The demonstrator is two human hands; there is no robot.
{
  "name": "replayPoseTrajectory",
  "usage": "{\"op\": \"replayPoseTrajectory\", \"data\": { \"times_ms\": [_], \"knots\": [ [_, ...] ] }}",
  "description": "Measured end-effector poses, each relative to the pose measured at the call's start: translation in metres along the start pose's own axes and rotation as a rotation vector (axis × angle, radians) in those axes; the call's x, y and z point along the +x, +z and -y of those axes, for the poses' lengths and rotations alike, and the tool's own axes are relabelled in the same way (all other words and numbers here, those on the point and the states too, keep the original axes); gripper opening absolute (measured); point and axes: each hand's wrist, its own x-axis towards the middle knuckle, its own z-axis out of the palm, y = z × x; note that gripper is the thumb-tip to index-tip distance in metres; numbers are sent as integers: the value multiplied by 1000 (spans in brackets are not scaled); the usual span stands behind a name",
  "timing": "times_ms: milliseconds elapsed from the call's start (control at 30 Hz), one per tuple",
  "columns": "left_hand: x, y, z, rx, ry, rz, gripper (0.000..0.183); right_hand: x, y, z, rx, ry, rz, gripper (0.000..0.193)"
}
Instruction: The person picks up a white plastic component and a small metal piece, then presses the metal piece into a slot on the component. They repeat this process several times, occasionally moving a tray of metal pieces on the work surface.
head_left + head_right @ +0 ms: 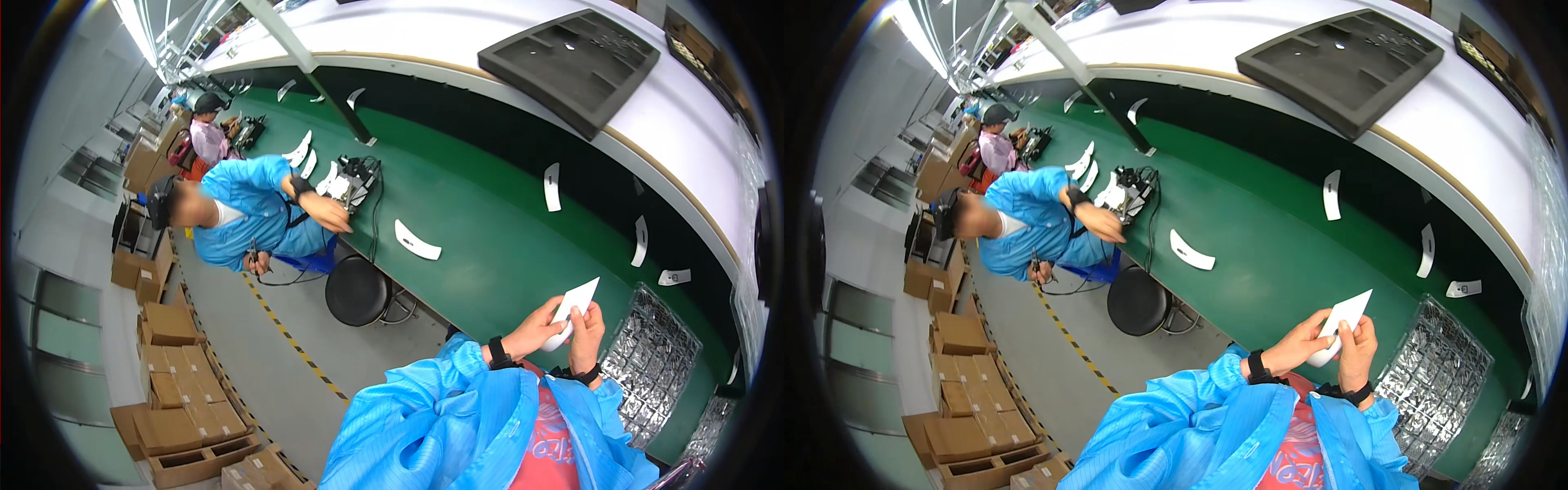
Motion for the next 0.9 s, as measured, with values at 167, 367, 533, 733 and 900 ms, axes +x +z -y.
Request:
{"op": "replayPoseTrajectory", "data": {
  "times_ms": [167, 367, 533, 733, 900],
  "knots": [
    [1, -24, -30, 18, -34, -50, 37, 4, 39, 3, 27, 9, -37, 25],
    [10, -75, -41, -57, -103, -35, 34, 20, 75, -3, 21, 79, -47, 31],
    [25, -129, -40, -171, -73, -128, 33, 40, 107, -14, -322, -14, -88, 29],
    [61, -193, -97, -154, -20, -139, 35, 65, 91, -38, -364, 227, 6, 27],
    [87, -194, -135, -196, 11, 29, 44, 84, 81, -29, -355, 263, 62, 24]
  ]
}}
